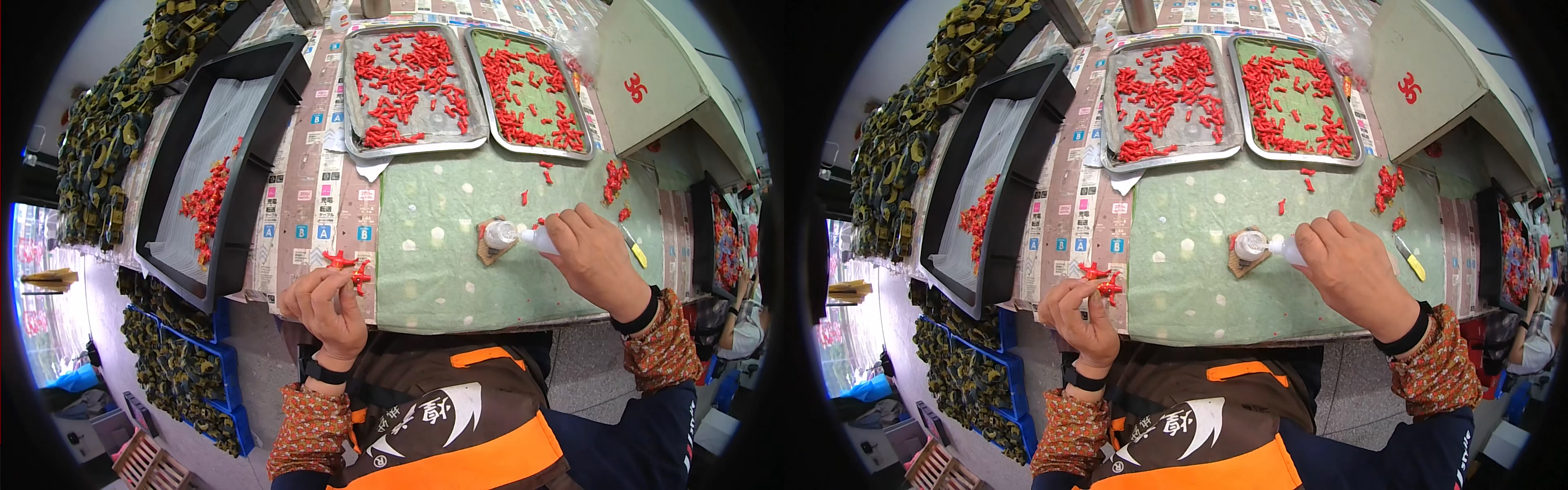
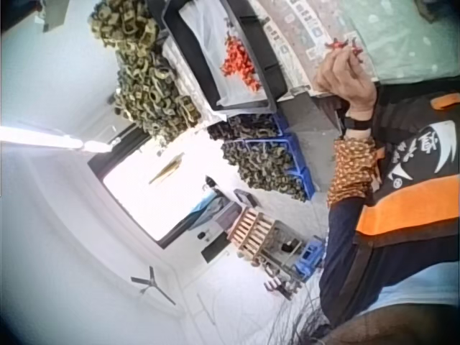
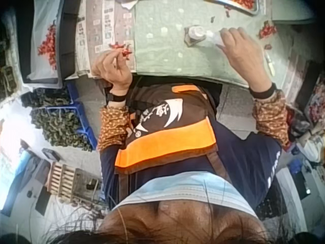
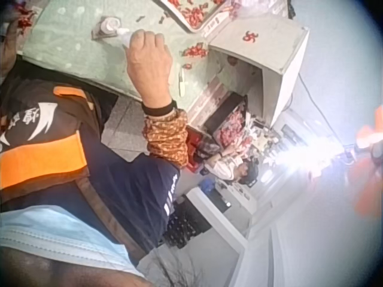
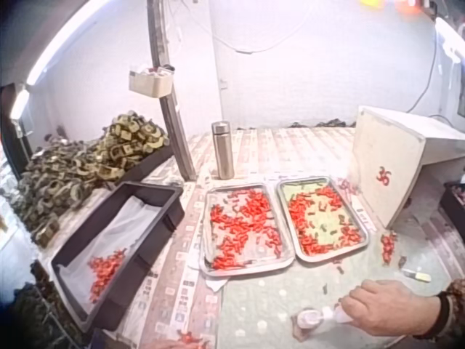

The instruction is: Manually assembling small red plastic components into a larger assembly and applying glue.

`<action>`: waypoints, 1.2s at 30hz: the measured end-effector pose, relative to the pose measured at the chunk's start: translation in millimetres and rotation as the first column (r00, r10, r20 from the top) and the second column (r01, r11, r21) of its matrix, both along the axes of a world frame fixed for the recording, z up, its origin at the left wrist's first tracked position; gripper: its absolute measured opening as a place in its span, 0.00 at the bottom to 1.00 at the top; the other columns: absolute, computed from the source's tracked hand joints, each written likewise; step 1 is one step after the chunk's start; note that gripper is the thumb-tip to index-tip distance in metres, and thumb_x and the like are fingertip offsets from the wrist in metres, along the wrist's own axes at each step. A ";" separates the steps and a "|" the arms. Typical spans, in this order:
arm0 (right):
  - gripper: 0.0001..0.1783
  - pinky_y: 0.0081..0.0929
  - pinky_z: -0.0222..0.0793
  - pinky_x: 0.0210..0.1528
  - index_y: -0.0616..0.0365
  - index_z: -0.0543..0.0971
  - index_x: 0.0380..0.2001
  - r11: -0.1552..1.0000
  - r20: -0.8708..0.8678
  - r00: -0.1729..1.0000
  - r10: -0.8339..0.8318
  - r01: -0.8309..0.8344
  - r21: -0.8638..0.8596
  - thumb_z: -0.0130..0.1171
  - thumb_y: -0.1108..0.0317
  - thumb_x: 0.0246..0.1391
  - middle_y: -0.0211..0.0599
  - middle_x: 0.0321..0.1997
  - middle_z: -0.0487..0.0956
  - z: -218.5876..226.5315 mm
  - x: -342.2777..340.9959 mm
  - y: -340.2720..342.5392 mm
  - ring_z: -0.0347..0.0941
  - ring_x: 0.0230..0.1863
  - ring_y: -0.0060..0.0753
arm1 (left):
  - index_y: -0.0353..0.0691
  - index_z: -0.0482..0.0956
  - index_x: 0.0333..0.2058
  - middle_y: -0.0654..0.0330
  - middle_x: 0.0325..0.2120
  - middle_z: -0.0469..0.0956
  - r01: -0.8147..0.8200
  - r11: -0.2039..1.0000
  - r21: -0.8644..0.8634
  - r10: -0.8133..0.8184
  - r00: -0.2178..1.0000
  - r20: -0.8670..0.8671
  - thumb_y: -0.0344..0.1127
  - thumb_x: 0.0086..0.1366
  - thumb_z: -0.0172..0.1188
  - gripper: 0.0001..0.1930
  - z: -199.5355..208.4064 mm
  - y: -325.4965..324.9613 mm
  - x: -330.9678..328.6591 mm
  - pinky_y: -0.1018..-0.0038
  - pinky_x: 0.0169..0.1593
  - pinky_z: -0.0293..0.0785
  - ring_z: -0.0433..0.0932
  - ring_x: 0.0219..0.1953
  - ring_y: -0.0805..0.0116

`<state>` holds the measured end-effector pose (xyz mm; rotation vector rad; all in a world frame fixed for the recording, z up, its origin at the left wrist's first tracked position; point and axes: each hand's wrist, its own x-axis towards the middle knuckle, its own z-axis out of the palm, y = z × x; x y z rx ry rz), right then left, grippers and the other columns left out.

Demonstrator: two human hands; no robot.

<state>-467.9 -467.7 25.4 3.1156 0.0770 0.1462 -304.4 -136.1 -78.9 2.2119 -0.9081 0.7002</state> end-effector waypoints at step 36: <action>0.22 0.44 0.79 0.31 0.71 0.79 0.46 0.468 0.077 0.510 -0.857 0.706 0.532 0.64 0.61 0.55 0.57 0.35 0.84 -82.9 85.2 -265.1 0.84 0.27 0.50 | 0.44 0.80 0.41 0.62 0.38 0.80 0.031 0.999 0.044 -0.030 0.999 -0.018 0.30 0.71 0.60 0.03 0.5 -1.5 -5.3 0.62 0.56 0.61 0.72 0.47 0.60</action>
